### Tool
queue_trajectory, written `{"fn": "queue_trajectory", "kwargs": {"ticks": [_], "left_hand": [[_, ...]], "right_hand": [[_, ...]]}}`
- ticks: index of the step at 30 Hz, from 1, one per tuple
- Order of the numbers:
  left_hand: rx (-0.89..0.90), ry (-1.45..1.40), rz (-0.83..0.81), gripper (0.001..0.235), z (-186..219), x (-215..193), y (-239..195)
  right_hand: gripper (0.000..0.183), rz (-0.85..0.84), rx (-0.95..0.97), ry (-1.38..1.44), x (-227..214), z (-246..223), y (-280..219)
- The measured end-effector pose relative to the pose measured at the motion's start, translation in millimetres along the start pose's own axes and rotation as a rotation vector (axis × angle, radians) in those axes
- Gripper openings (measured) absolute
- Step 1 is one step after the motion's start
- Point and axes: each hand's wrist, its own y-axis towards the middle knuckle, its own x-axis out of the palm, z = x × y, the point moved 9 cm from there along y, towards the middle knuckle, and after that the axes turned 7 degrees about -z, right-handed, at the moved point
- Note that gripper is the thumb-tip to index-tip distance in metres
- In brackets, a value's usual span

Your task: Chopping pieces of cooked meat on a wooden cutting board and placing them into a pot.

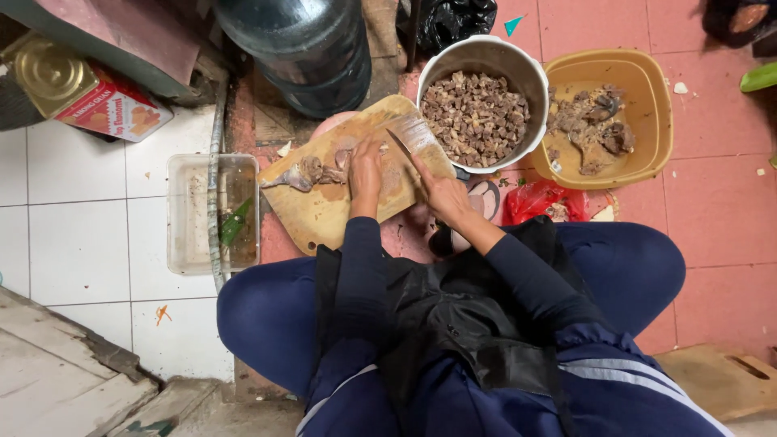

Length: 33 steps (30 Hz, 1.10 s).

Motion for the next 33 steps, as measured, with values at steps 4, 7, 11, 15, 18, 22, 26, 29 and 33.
{"fn": "queue_trajectory", "kwargs": {"ticks": [4,7,11,15,18,22,26,29,33], "left_hand": [[0.002,-0.039,0.013,0.027,-15,18,-10],[-0.006,-0.018,0.102,0.027,-11,17,-9],[0.029,0.044,0.169,0.023,-2,10,-11],[0.051,0.093,0.232,0.019,-9,19,-15],[0.037,0.036,0.247,0.022,-10,18,-14],[0.027,0.029,0.270,0.028,-8,10,-12],[-0.010,-0.002,0.295,0.018,-3,4,-23],[0.008,-0.020,0.323,0.017,-7,6,-19],[0.034,0.020,0.317,0.026,-1,5,-26]], "right_hand": [[0.065,0.026,-0.025,0.002,29,11,19],[0.064,0.026,-0.064,-0.141,35,3,20],[0.066,0.033,-0.055,-0.288,35,-8,16],[0.066,-0.023,-0.078,-0.229,43,-10,28],[0.064,-0.097,-0.095,-0.055,38,-18,54],[0.068,-0.096,-0.128,-0.057,44,-24,85],[0.070,-0.161,-0.054,-0.005,64,-8,37],[0.070,-0.159,0.002,-0.023,65,-1,27],[0.070,-0.147,0.095,0.143,51,6,24]]}}
